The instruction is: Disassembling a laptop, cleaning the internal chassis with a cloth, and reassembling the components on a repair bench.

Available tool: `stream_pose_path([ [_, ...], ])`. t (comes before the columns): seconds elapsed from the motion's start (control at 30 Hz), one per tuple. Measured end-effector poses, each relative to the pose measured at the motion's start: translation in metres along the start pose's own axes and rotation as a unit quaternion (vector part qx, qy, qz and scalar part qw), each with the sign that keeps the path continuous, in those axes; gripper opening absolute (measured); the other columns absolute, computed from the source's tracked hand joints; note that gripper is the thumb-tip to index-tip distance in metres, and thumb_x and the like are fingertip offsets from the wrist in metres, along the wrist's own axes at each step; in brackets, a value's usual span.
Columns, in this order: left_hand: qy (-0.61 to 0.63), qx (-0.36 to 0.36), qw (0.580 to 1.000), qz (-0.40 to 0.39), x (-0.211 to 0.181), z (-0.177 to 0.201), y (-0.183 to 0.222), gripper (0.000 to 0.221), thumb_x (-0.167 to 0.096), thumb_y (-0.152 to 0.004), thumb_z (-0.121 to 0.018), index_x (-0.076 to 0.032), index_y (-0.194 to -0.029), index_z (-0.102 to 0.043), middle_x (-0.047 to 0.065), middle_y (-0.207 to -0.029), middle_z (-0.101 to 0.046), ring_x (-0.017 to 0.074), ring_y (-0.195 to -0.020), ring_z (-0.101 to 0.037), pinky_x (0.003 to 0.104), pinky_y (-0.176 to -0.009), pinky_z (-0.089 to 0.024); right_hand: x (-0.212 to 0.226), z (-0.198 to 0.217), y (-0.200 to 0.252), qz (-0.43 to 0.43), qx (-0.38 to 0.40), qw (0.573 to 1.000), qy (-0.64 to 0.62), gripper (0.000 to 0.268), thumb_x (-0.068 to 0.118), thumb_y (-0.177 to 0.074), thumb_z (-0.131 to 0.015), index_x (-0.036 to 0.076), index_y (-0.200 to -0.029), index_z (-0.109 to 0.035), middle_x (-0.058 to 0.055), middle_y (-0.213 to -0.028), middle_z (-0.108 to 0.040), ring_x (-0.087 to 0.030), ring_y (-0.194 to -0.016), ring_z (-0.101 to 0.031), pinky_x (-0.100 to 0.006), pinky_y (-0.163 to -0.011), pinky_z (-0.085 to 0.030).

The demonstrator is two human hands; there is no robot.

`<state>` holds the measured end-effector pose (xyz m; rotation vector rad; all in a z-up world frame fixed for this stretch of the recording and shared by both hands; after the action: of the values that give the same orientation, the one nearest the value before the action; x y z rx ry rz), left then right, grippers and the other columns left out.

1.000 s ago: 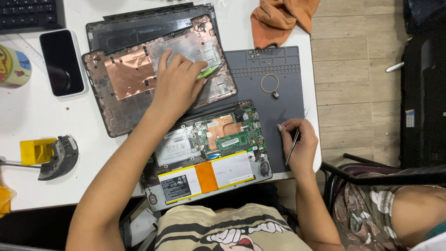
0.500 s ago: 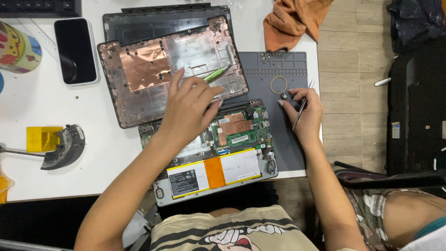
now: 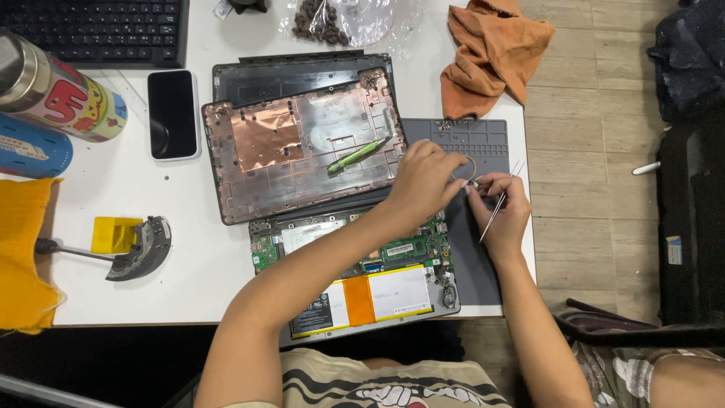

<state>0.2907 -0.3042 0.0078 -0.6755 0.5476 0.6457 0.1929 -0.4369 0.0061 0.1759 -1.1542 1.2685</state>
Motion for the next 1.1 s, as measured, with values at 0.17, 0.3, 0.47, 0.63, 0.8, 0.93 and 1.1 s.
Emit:
stream_pose_path([
  [0.17, 0.061, 0.023, 0.996, 0.056, 0.008, -0.027, -0.009, 0.03, -0.022, -0.086, -0.081, -0.014, -0.114, -0.075, 0.002, -0.077, -0.074, 0.0232, -0.099, -0.068, 0.052, -0.11, -0.04, 0.011, 0.006, -0.003, 0.029, -0.021, 0.999, -0.012, 0.044, -0.013, -0.089, -0.084, 0.008, -0.088, -0.045, -0.012, -0.096, -0.072, -0.022, -0.075, -0.071, -0.032, -0.074, -0.056],
  [0.3, 0.1, 0.036, 0.991, 0.082, 0.012, -0.035, -0.012, 0.026, -0.02, -0.088, -0.08, -0.019, -0.114, -0.075, -0.003, -0.075, -0.075, 0.0219, -0.097, -0.068, 0.049, -0.107, -0.041, 0.016, 0.008, -0.005, 0.05, -0.035, 0.998, -0.002, 0.042, -0.015, -0.09, -0.082, 0.007, -0.087, -0.046, -0.013, -0.095, -0.071, -0.024, -0.074, -0.07, -0.032, -0.073, -0.056],
  [0.47, 0.17, 0.08, 0.976, 0.112, 0.005, -0.021, -0.012, 0.031, -0.021, -0.091, -0.079, -0.015, -0.12, -0.073, 0.003, -0.085, -0.078, 0.029, -0.102, -0.068, 0.051, -0.103, -0.04, 0.028, 0.01, -0.006, 0.06, -0.038, 0.997, 0.006, 0.041, -0.015, -0.089, -0.082, 0.008, -0.087, -0.048, -0.012, -0.094, -0.071, -0.026, -0.075, -0.071, -0.034, -0.073, -0.057],
  [0.63, 0.166, 0.104, 0.974, 0.113, 0.006, -0.026, -0.015, 0.031, -0.02, -0.091, -0.078, -0.02, -0.121, -0.072, -0.001, -0.085, -0.079, 0.0274, -0.102, -0.069, 0.048, -0.101, -0.041, 0.031, 0.012, -0.009, 0.053, -0.048, 0.997, 0.003, 0.04, -0.012, -0.088, -0.084, 0.008, -0.086, -0.049, -0.012, -0.093, -0.072, -0.026, -0.077, -0.072, -0.035, -0.074, -0.058],
  [0.8, 0.148, 0.091, 0.978, 0.115, 0.007, -0.023, -0.013, 0.024, -0.016, -0.094, -0.076, -0.02, -0.117, -0.074, -0.001, -0.084, -0.079, 0.0254, -0.1, -0.069, 0.044, -0.098, -0.041, 0.024, 0.009, -0.006, 0.043, -0.046, 0.998, 0.009, 0.036, -0.008, -0.087, -0.087, 0.008, -0.084, -0.054, -0.01, -0.091, -0.075, -0.028, -0.079, -0.074, -0.035, -0.075, -0.058],
  [0.93, 0.14, 0.082, 0.981, 0.111, 0.006, -0.022, -0.012, 0.023, -0.016, -0.093, -0.076, -0.022, -0.115, -0.074, -0.003, -0.083, -0.079, 0.0238, -0.1, -0.069, 0.042, -0.098, -0.041, 0.019, 0.011, -0.005, 0.035, -0.043, 0.998, 0.01, 0.036, -0.005, -0.087, -0.089, 0.009, -0.084, -0.056, -0.009, -0.091, -0.076, -0.027, -0.08, -0.075, -0.035, -0.076, -0.058],
  [1.1, 0.125, 0.078, 0.983, 0.106, 0.008, -0.015, -0.016, 0.023, -0.011, -0.092, -0.077, -0.02, -0.113, -0.076, -0.002, -0.082, -0.078, 0.0241, -0.099, -0.07, 0.044, -0.099, -0.04, 0.013, 0.016, -0.008, -0.038, -0.035, 0.998, -0.037, 0.037, -0.004, -0.09, -0.089, 0.007, -0.086, -0.054, -0.012, -0.092, -0.077, -0.023, -0.08, -0.075, -0.032, -0.075, -0.059],
])
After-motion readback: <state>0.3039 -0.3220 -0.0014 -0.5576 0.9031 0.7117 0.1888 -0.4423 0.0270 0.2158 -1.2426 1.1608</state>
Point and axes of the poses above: each hand's wrist, its own y-axis away from the middle knuckle, its own z-axis out of the back of the hand, x = y × z, the point moved 9 cm from there along -y, towards the middle knuckle
